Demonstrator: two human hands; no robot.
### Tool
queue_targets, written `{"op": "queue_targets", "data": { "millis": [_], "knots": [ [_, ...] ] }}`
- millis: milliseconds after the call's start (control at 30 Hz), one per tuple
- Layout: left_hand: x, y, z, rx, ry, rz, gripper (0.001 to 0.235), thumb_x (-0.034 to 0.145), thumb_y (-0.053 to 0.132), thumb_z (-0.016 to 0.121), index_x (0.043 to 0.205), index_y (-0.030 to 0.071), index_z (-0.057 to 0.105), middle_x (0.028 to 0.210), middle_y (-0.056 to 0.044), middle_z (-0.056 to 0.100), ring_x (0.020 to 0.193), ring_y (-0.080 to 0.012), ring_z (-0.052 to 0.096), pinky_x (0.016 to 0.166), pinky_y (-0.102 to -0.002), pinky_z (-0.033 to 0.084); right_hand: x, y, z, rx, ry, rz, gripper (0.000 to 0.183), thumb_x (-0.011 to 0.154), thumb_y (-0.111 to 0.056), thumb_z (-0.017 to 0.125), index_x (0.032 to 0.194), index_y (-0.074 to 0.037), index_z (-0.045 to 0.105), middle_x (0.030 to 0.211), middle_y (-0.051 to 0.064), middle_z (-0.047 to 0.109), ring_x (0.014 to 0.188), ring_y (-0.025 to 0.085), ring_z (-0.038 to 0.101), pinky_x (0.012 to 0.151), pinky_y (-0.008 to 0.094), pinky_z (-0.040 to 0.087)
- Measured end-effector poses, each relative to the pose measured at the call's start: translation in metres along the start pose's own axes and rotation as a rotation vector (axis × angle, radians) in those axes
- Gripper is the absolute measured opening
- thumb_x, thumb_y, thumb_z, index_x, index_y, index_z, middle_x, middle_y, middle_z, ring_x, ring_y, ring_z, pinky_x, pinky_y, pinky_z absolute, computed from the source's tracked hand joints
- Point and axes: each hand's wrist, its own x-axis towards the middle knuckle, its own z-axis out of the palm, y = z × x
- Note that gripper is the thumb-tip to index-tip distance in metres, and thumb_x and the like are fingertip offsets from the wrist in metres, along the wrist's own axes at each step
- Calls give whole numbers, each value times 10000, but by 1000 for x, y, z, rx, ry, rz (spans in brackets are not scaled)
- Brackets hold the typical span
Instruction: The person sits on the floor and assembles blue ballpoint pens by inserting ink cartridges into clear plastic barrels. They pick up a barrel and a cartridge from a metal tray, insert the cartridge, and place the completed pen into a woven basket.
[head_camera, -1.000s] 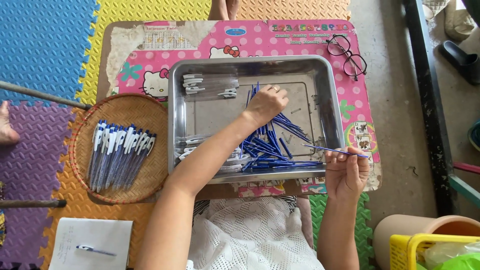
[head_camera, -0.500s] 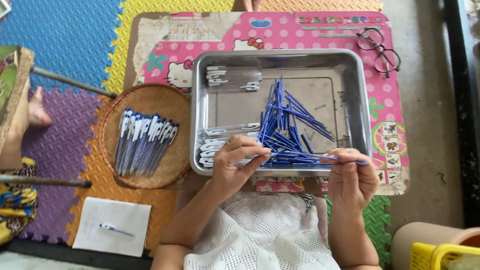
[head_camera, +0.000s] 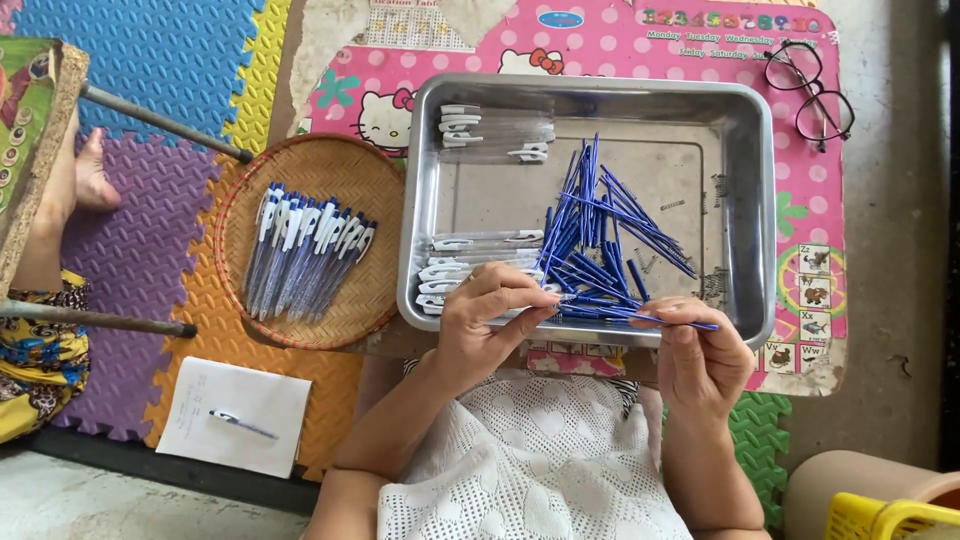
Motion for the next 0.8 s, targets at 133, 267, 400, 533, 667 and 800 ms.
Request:
{"op": "queue_targets", "data": {
  "millis": [133,267,400,533,667,800],
  "knots": [
    [-1,3,3,0,-19,13,142,884,19,846,999,104,847,936,-71,780,869,-215,733,816,-349,611,0,4,0,109,3,112,217,1073,-72,534,1043,141,562,932,310,625,921,392,715,818,424,641],
    [0,5,7,63,-28,102,140,900,35,835,1019,109,844,954,-50,768,888,-208,729,859,-360,617,-7,20,-6,284,61,247,244,1114,-92,485,1128,145,541,992,328,614,962,367,753,848,404,678],
    [-1,3,15,165,-37,209,136,921,64,825,1043,123,837,977,-42,759,914,-205,722,906,-370,611,-19,22,3,231,110,222,229,1091,-83,525,1100,141,572,964,329,627,916,369,751,807,400,672],
    [9,12,17,156,-72,248,130,924,79,828,1050,111,823,991,-44,755,925,-206,730,922,-376,616,-28,30,6,367,89,339,229,1082,-70,523,1140,143,587,962,334,665,904,344,751,809,408,650],
    [3,-17,3,25,-187,54,727,883,531,828,1481,166,632,1296,-87,703,1175,-232,641,1077,-419,507,-22,28,3,678,99,626,254,1122,-162,480,1262,1,614,1039,189,772,869,196,723,868,387,550],
    [4,-66,-36,323,-216,10,405,1053,318,681,1412,133,660,1176,-84,708,1112,-258,663,1028,-420,504,-18,33,-29,733,215,677,253,1109,-187,499,1272,-73,655,1026,75,743,818,111,619,879,346,496]
  ]
}}
